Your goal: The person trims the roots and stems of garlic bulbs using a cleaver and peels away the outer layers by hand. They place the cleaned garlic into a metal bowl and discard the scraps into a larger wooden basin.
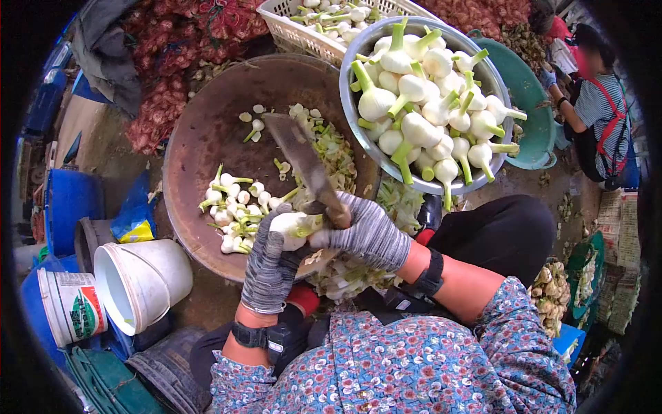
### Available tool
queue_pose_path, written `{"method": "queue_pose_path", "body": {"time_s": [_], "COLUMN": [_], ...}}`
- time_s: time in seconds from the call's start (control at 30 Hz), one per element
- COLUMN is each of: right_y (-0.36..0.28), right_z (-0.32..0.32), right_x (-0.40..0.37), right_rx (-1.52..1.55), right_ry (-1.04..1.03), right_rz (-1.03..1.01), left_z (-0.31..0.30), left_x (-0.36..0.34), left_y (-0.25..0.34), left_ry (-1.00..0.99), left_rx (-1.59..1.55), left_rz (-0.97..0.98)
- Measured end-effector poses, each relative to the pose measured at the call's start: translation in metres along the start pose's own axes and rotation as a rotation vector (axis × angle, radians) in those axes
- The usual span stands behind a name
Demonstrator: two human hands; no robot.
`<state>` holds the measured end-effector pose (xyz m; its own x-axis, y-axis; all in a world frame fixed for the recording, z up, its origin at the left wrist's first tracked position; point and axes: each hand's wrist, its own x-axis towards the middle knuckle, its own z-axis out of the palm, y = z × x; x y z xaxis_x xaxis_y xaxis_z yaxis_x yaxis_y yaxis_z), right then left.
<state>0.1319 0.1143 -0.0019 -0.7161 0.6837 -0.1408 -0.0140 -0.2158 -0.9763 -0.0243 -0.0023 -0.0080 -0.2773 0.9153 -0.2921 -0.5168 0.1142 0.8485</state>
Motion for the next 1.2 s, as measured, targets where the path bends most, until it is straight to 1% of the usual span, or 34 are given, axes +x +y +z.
{"method": "queue_pose_path", "body": {"time_s": [0.07, 0.1, 0.13, 0.23, 0.33, 0.43, 0.47, 0.57, 0.6, 0.63, 0.7, 0.73, 0.8, 0.83, 0.87, 0.9, 0.97, 1.0, 1.1, 1.13, 1.17, 1.2], "right_y": [0.000, 0.000, 0.003, 0.005, 0.016, 0.011, 0.014, 0.016, 0.012, 0.012, 0.014, 0.011, 0.005, 0.003, 0.006, 0.007, 0.004, 0.010, 0.009, 0.005, 0.005, 0.005], "right_z": [0.001, 0.001, 0.001, 0.003, 0.006, 0.006, 0.005, -0.003, -0.005, -0.006, -0.007, -0.010, -0.014, -0.017, -0.020, -0.024, -0.030, -0.033, -0.024, -0.020, -0.015, -0.010], "right_x": [0.000, 0.000, 0.000, -0.003, -0.006, -0.010, -0.010, -0.010, -0.010, -0.011, -0.014, -0.015, -0.016, -0.016, -0.015, -0.014, -0.011, -0.008, -0.011, -0.012, -0.014, -0.015], "right_rx": [-0.162, -0.243, -0.315, -0.386, -0.371, -0.397, -0.415, -0.464, -0.496, -0.506, -0.527, -0.593, -0.606, -0.613, -0.560, -0.605, -0.701, -0.745, -0.564, -0.517, -0.462, -0.409], "right_ry": [-0.013, -0.020, -0.009, 0.049, 0.141, 0.095, 0.078, -0.034, -0.085, -0.120, -0.189, -0.238, -0.319, -0.362, -0.362, -0.384, -0.419, -0.413, -0.237, -0.178, -0.138, -0.097], "right_rz": [-0.082, -0.122, -0.116, -0.042, -0.068, -0.113, -0.118, -0.305, -0.329, -0.331, -0.334, -0.333, -0.218, -0.163, -0.165, -0.109, 0.007, -0.038, 0.104, 0.065, 0.046, 0.029], "left_z": [0.001, 0.003, 0.005, 0.013, -0.003, -0.008, -0.009, -0.020, -0.036, -0.050, -0.078, -0.089, -0.073, -0.061, -0.048, -0.034, -0.062, -0.027, -0.011, -0.014, 0.000, -0.002], "left_x": [-0.003, -0.003, -0.004, -0.006, -0.006, -0.004, -0.004, -0.005, -0.008, -0.006, -0.004, -0.004, -0.006, -0.004, -0.003, -0.002, 0.004, -0.001, -0.009, -0.009, -0.010, -0.010], "left_y": [-0.003, -0.003, -0.004, -0.001, -0.021, -0.026, -0.029, -0.041, -0.050, -0.063, -0.082, -0.089, -0.065, -0.051, -0.036, -0.021, -0.028, -0.004, 0.009, 0.004, 0.009, 0.004], "left_ry": [-0.048, -0.055, -0.062, -0.024, 0.002, 0.001, -0.010, -0.044, -0.062, -0.058, -0.032, -0.023, -0.063, -0.136, -0.167, -0.154, -0.122, 0.232, 0.209, 0.237, 0.275, 0.221], "left_rx": [0.317, 0.315, 0.313, -0.175, -0.253, -0.393, -0.023, 1.032, 1.351, 1.459, 1.531, 1.530, 1.354, 0.846, -0.017, -0.520, -0.692, -0.613, -0.528, -0.362, -0.163, -0.030], "left_rz": [0.059, 0.034, 0.010, -0.211, -0.235, -0.301, -0.180, 0.179, 0.288, 0.279, 0.085, 0.037, 0.140, 0.068, -0.053, -0.156, -0.265, -0.273, -0.218, -0.227, -0.128, -0.056]}}
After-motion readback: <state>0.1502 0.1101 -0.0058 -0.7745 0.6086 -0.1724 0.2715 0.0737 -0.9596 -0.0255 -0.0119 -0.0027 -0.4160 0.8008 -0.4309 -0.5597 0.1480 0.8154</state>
